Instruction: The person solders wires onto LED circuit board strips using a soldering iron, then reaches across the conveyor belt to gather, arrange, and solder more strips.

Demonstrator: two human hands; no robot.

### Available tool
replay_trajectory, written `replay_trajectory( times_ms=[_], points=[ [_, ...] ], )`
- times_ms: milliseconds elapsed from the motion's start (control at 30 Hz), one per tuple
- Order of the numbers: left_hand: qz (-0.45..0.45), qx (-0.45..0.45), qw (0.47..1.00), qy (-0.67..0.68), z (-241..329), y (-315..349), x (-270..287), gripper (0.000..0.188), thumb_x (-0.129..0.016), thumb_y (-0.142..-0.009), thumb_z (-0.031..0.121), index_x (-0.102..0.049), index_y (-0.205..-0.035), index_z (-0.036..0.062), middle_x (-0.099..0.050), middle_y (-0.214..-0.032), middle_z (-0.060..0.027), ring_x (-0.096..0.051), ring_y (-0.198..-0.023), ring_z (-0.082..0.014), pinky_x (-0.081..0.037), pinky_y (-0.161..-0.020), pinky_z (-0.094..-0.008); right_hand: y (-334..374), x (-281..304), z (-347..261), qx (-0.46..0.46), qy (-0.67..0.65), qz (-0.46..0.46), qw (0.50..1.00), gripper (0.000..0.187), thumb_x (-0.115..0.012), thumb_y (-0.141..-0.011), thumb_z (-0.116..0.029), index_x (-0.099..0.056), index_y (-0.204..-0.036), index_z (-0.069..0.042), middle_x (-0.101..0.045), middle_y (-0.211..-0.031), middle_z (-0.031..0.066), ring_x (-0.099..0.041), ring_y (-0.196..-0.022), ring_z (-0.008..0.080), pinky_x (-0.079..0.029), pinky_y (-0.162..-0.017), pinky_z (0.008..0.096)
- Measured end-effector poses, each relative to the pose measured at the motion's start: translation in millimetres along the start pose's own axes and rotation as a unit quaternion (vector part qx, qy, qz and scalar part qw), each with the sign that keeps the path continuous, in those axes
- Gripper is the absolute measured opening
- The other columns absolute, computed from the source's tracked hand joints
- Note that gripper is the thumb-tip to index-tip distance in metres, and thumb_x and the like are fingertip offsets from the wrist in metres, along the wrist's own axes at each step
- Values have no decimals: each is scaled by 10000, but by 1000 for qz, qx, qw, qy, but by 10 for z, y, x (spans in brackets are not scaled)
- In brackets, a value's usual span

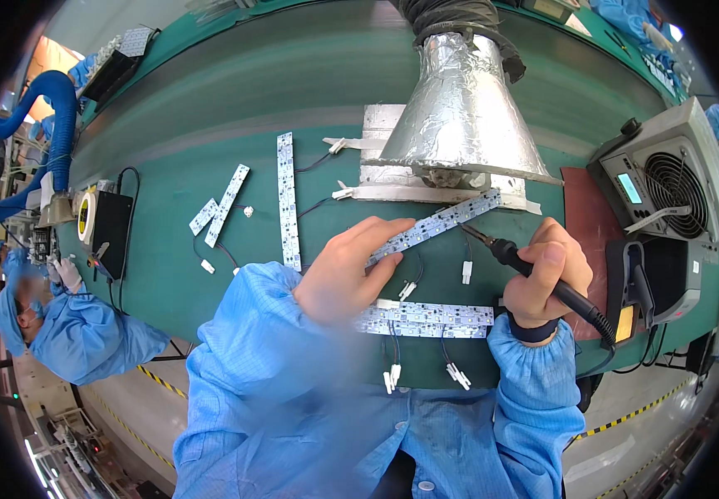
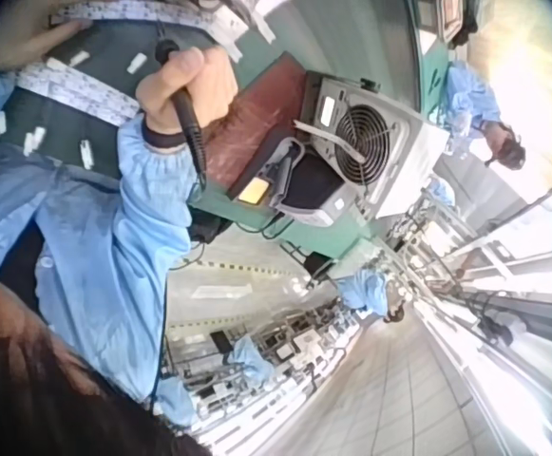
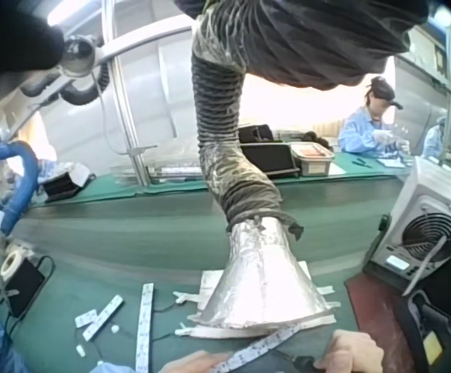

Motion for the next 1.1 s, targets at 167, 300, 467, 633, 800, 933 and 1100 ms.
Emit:
replay_trajectory(
  times_ms=[167, 300, 467, 633, 800, 933, 1100],
  points=[
    [-5, -1, 1000, 0, 16, -13, -4, 377, -620, -820, -34, -581, -1196, -28, -625, -990, -190, -617, -864, -336, -496, -756, -358, -17, 1, -12, -3, 3, 1, 1000, 378, -454, -921, -154, -470, -596, 40, -428, -512, 86, -365, -455, 144, -243, -438, 300],
    [-3, -6, 1000, -2, 22, -6, 1, 377, -619, -819, -37, -581, -1194, -28, -623, -984, -190, -615, -856, -339, -494, -752, -361, -11, -25, -17, 3, -1, 1, 1000, 374, -459, -917, -153, -469, -600, 46, -427, -510, 89, -355, -446, 142, -240, -435, 300],
    [3, -3, 1000, 1, 22, -7, 0, 380, -617, -817, -40, -581, -1196, -29, -623, -985, -191, -613, -854, -341, -493, -759, -359, -19, -31, -47, 17, -3, -3, 1000, 368, -460, -917, -150, -474, -605, 47, -430, -510, 88, -355, -441, 141, -237, -431, 300],
    [7, -5, 1000, -1, 26, 7, 2, 380, -615, -818, -40, -582, -1196, -29, -622, -984, -190, -613, -857, -338, -493, -762, -357, -9, 9, -36, 25, -10, 7, 1000, 378, -463, -925, -156, -470, -599, 36, -414, -507, 79, -347, -443, 138, -231, -439, 298],
    [-3, 24, 1000, -3, 30, 1, 27, 386, -632, -812, -29, -589, -1195, -26, -625, -983, -184, -618, -860, -326, -494, -769, -354, -71, 410, 156, -28, -21, 121, 992, 397, -439, -939, -128, -405, -567, 6, -368, -521, 48, -311, -487, 113, -214, -478, 291],
    [7, 24, 1000, -19, 43, 1, 74, 390, -671, -796, -10, -604, -1180, -25, -633, -964, -171, -624, -858, -307, -491, -773, -346, -122, 524, 227, -32, -5, 144, 989, 382, -440, -930, -104, -407, -570, 18, -377, -528, 51, -303, -500, 107, -217, -487, 285],
    [23, 33, 999, -33, 14, 4, 101, 368, -677, -794, -17, -618, -1157, -29, -636, -939, -168, -627, -860, -295, -489, -787, -333, -102, 448, 297, -49, 41, 110, 992, 373, -447, -926, -117, -422, -583, 27, -377, -536, 50, -321, -512, 111, -225, -489, 288]
  ],
)
Point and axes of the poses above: each hand's wrist, its own y-axis away from the middle knuckle, its own x-axis out of the back of the hand, z = x × y, the point moved 10 cm from there along -y, towards the middle knuckle
